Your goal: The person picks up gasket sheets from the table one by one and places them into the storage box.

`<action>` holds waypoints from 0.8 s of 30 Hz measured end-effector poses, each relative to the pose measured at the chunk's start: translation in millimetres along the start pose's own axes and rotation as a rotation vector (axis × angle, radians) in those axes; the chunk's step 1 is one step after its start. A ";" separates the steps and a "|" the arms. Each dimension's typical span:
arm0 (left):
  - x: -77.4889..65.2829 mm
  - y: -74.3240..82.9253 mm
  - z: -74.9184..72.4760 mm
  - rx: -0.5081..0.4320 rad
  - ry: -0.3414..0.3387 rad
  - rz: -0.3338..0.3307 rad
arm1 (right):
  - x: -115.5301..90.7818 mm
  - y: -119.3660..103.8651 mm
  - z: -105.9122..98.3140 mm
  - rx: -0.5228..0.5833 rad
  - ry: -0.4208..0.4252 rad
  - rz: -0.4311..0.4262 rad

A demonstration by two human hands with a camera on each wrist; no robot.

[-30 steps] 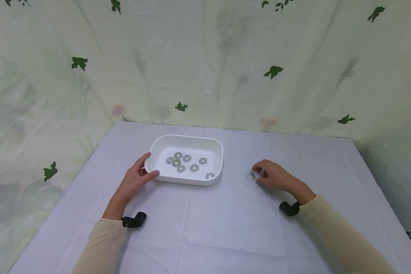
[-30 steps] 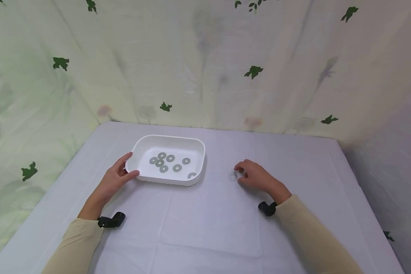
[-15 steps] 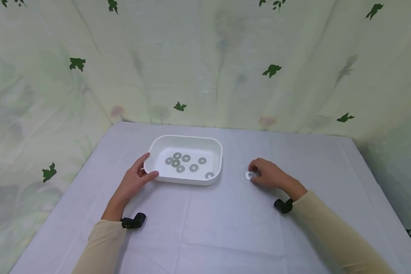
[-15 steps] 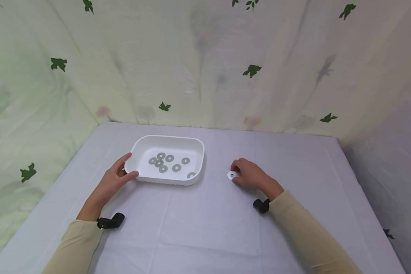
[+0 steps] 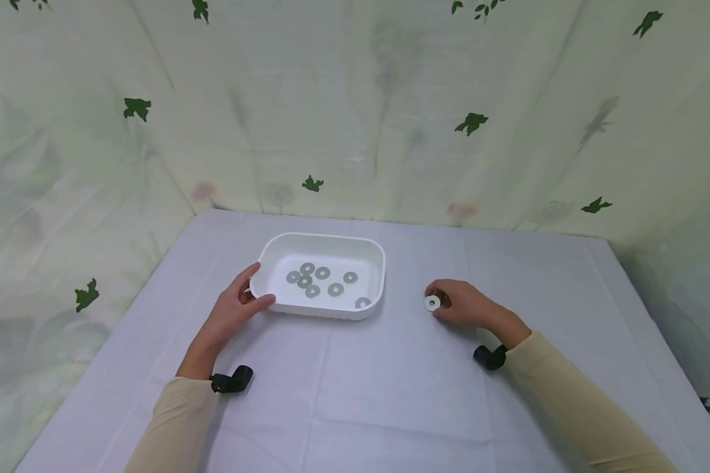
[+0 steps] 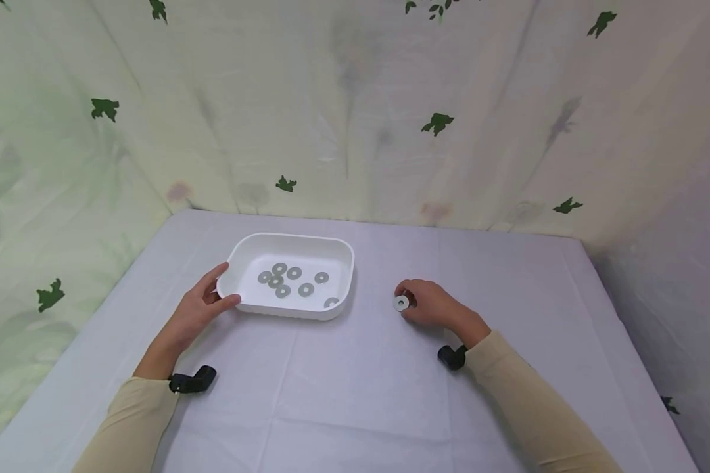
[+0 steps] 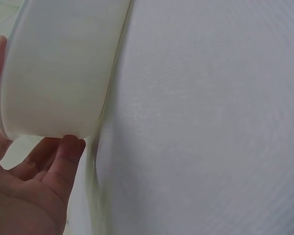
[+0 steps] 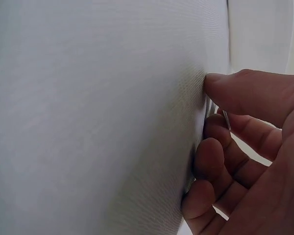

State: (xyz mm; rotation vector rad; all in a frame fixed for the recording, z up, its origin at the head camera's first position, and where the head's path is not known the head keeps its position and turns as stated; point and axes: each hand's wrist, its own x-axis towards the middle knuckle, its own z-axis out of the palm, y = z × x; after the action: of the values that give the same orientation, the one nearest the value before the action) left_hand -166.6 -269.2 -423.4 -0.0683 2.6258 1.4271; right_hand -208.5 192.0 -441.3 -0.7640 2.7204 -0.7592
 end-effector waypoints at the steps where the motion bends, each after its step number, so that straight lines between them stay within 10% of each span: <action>1: -0.5 0.8 -0.3 -0.007 0.000 0.001 | 0.0 -0.3 -0.4 -0.001 -0.001 -0.004; 13: 2.8 -0.3 -0.2 -0.012 -0.003 -0.001 | 11.6 -4.3 -12.8 0.083 -0.013 0.016; 24: 0.9 -0.6 0.2 -0.022 0.000 0.000 | 48.5 -53.0 -54.5 0.095 0.084 -0.112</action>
State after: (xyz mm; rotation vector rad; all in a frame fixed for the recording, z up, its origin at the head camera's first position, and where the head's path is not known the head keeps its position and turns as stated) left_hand -167.3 -269.3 -424.1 -0.0718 2.6105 1.4563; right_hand -245.0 150.2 -370.2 -0.8881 2.7106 -0.9581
